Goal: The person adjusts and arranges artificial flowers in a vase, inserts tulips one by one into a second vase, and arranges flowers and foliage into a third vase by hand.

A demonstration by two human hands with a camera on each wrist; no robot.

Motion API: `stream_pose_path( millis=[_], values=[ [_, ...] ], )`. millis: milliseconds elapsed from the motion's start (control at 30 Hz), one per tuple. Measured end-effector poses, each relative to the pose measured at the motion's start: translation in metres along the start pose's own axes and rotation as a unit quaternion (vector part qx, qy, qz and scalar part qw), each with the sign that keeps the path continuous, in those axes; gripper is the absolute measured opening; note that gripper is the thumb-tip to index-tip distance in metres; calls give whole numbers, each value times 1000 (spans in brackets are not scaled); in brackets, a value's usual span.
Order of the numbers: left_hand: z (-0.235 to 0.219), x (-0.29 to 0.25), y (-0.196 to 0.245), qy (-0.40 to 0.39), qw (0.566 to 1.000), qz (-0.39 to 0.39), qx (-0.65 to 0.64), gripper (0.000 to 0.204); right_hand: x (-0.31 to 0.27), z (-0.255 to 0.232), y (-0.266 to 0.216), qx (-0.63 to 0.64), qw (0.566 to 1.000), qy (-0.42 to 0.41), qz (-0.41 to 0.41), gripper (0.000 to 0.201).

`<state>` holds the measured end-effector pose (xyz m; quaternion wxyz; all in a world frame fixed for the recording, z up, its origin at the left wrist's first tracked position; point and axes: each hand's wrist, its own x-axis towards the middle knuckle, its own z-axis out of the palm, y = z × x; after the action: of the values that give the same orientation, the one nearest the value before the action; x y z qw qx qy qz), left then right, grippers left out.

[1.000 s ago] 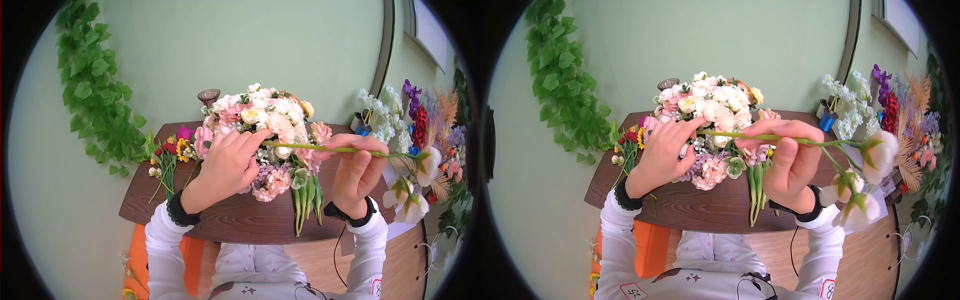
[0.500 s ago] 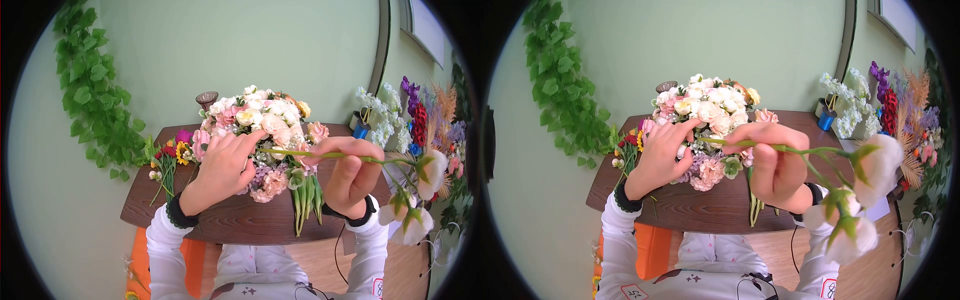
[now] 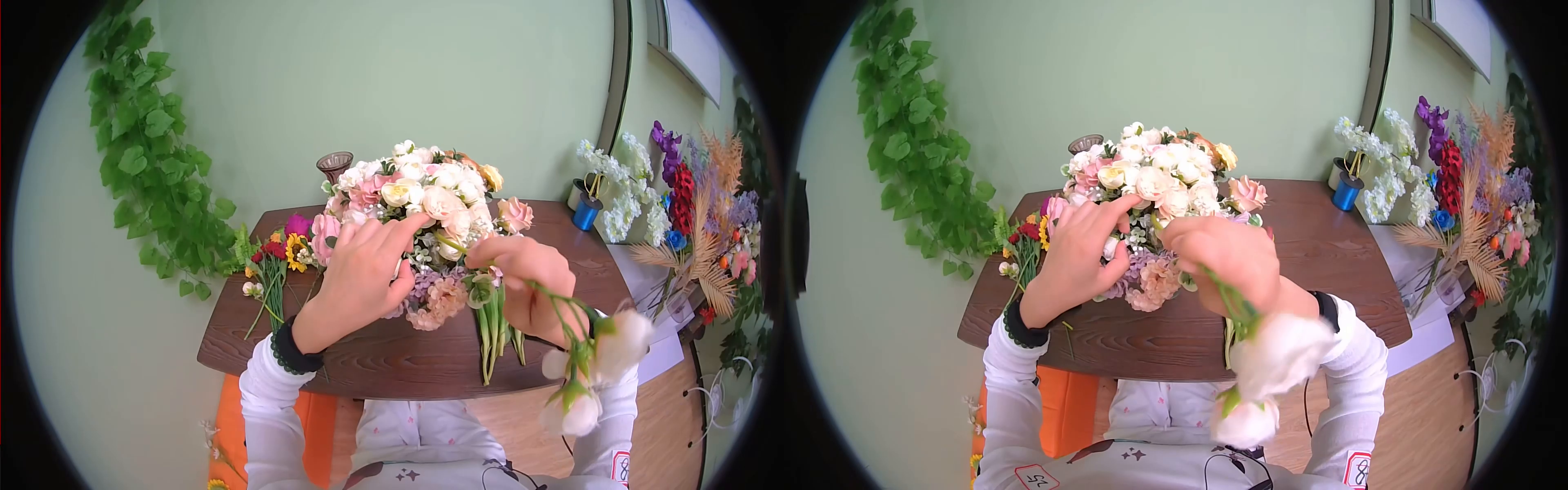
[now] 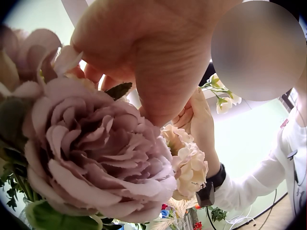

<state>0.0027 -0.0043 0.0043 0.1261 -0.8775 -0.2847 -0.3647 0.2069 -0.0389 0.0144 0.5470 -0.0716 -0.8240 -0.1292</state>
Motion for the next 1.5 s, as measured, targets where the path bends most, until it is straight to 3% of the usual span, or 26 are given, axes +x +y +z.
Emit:
stream_pose_path(
  millis=[67,300,467,533,667,733,967,1100,1200,1233,1333,1367,1500],
  values=[
    [0,0,-1,-1,1000,-2,1,51,-4,2,2,66,994,89,24,11],
    [-3,1,0,-6,1000,-1,1,50,5,-10,-14,139,973,187,4,20],
    [-2,1,0,-5,1000,-2,5,50,-4,-1,-6,148,977,150,11,19],
    [-1,1,-1,-1,1000,6,-3,51,-6,-2,-3,94,990,104,15,17],
    [-1,1,-1,-2,1000,6,1,51,-5,1,-1,86,987,133,-5,7],
    [-2,1,0,3,1000,1,7,50,0,-8,-4,3,999,26,-19,13],
    [-1,1,-1,-4,1000,-1,-17,50,11,-7,-10,-47,998,-34,-19,20],
    [-1,1,0,-3,1000,-2,-22,51,9,3,-10,34,996,44,64,15],
    [-2,1,0,-6,1000,-4,-18,51,18,-9,-9,34,997,2,75,14],
    [-2,1,0,-8,1000,-6,-16,51,17,-3,-8,46,996,68,43,17],
    [-2,0,0,-4,1000,-4,-21,51,18,-1,-11,36,995,66,57,18],
    [-2,0,0,-4,1000,-4,-22,51,19,-5,-11,24,996,12,79,19],
    [-3,0,0,-5,1000,-5,-22,50,8,6,-7,72,994,26,75,14]
  ],
)
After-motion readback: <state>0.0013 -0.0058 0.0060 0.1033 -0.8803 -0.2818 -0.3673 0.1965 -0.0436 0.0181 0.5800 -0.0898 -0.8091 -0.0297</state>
